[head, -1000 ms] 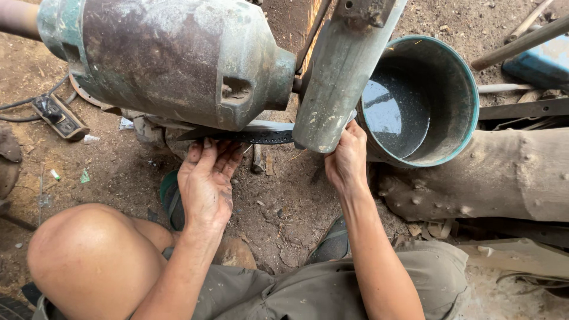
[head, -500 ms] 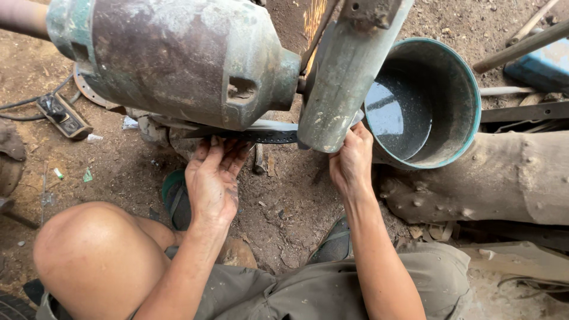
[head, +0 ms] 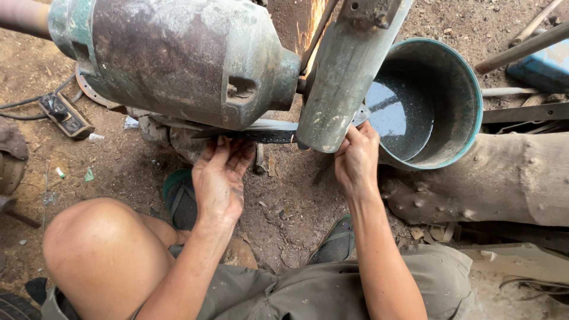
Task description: The person sharpens a curved metal blade using a bench grinder, repeatedly pressing the edge against the spinning wheel to create sparks. The person periodically dips the blade into a bucket of water to cool it before resuming grinding.
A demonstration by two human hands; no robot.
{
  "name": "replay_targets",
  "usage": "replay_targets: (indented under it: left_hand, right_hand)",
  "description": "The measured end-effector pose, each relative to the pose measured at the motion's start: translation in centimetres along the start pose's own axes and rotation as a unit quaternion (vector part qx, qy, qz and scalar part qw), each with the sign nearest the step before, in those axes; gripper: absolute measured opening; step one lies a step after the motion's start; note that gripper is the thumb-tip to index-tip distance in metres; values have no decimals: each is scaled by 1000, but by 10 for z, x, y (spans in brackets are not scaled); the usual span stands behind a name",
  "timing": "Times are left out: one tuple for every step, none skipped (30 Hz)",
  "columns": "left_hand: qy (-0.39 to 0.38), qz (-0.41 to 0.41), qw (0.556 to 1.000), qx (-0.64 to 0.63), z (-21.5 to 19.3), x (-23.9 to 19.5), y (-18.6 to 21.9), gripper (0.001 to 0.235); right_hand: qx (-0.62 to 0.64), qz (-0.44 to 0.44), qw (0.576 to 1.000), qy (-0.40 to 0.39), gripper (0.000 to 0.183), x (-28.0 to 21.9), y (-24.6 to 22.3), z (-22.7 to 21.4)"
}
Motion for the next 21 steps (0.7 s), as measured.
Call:
replay_targets:
  left_hand:
    - [-3, -4, 1000, 0, 1, 1, -4, 15]
    - [-6, -8, 1000, 1, 3, 1, -7, 15]
    - [-8, -12, 1000, 1, 4, 0, -11, 14]
    - [-9, -16, 1000, 0, 5, -1, -15, 13]
    - [-11, -19, 1000, -1, 7, -1, -18, 12]
    - [-12, -23, 1000, -1, 10, -2, -22, 11]
    - [-12, -24, 1000, 7, 12, -3, -25, 12]
    - [-12, -26, 999, 15, 14, -4, -28, 12]
    - [-11, -26, 999, 21, 17, -5, -31, 13]
    - [-12, -29, 999, 26, 19, -5, -35, 13]
    - [-12, -35, 999, 31, 21, -6, -39, 14]
    - [-12, -40, 998, 36, 23, -6, -43, 14]
    - [-18, -42, 999, 27, 26, -6, -48, 14]
    - [-24, -44, 999, 18, 29, -5, -53, 14]
    - [-27, -43, 999, 8, 30, -5, -57, 14]
    - [-30, -48, 998, 6, 32, -5, -62, 13]
    - [-32, -51, 998, 4, 33, -5, -66, 12]
    - [-35, -54, 998, 2, 35, -5, -70, 11]
    - [-35, -59, 998, 0, 36, -5, -75, 11]
    - [-35, -64, 997, -2, 37, -4, -79, 11]
    - [-34, -70, 997, -4, 38, -5, -83, 11]
  right_hand:
    - [2, -17, 1000, -12, 29, 2, -2, -4]
    - [16, -20, 1000, -17, 25, 4, -3, -8]
    - [30, -22, 999, -22, 21, 6, -4, -12]
    - [43, -25, 998, -27, 17, 7, -4, -14]
    - [30, -14, 999, -15, 15, 8, -4, -17]
    - [17, -4, 1000, -2, 13, 9, -6, -20]
    - [3, 6, 1000, 11, 11, 10, -8, -23]
    - [2, 4, 1000, 17, 11, 9, -12, -25]
    - [1, 1, 1000, 21, 12, 8, -16, -27]
    - [0, -2, 1000, 26, 12, 7, -19, -28]
    - [0, -8, 1000, 25, 11, 6, -22, -30]
    - [0, -13, 1000, 23, 11, 6, -25, -33]
    - [1, -21, 1000, 22, 11, 6, -29, -36]
    - [-4, -23, 999, 34, 12, 6, -31, -41]
    - [-10, -23, 999, 41, 12, 6, -33, -45]
    - [-16, -22, 998, 49, 12, 6, -34, -49]
    - [-12, -26, 998, 48, 13, 6, -35, -52]
    - [-9, -29, 998, 48, 14, 6, -36, -55]
    - [-5, -34, 998, 47, 15, 6, -37, -58]
    - [-6, -37, 998, 52, 13, 6, -39, -62]
    - [-8, -40, 998, 57, 12, 6, -40, -67]
Point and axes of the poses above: each hand's wrist, its own x-axis towards the middle knuckle, its own z-axis out of the palm, y = z × x, the point moved 5 cm from there along x, towards the middle knuckle, and after that the axes turned 9 degrees about -x, right-handed, at the moved point
